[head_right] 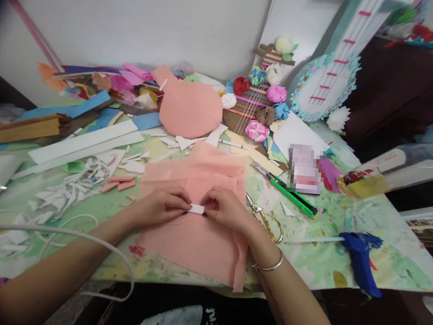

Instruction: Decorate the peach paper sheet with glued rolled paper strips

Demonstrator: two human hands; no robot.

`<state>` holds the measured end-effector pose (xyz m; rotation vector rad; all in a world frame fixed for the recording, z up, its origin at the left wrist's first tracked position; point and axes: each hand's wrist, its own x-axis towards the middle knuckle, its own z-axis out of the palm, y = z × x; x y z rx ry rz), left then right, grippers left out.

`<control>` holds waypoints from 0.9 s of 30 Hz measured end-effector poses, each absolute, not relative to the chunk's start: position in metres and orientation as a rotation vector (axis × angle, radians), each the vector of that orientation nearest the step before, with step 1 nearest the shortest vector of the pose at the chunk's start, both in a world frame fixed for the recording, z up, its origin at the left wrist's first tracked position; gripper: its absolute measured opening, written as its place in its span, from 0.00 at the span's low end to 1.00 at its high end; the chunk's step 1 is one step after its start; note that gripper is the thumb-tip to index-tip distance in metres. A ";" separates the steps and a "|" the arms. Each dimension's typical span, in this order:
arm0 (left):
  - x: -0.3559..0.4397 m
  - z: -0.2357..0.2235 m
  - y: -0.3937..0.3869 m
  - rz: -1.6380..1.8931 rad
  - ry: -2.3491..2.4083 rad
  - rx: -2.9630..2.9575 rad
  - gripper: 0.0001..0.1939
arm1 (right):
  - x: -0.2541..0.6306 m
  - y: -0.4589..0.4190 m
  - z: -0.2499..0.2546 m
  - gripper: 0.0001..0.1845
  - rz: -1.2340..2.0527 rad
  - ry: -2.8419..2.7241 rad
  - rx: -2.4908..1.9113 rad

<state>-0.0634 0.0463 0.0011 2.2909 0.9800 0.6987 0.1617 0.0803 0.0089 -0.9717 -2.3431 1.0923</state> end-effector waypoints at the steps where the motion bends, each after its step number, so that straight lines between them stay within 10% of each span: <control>1: -0.064 0.000 0.046 0.695 0.976 2.302 0.10 | 0.162 0.080 0.008 0.12 1.095 -2.328 -0.976; 27: -0.066 -0.008 0.050 0.699 0.887 2.386 0.09 | 0.313 0.012 0.038 0.13 0.054 -1.593 -2.132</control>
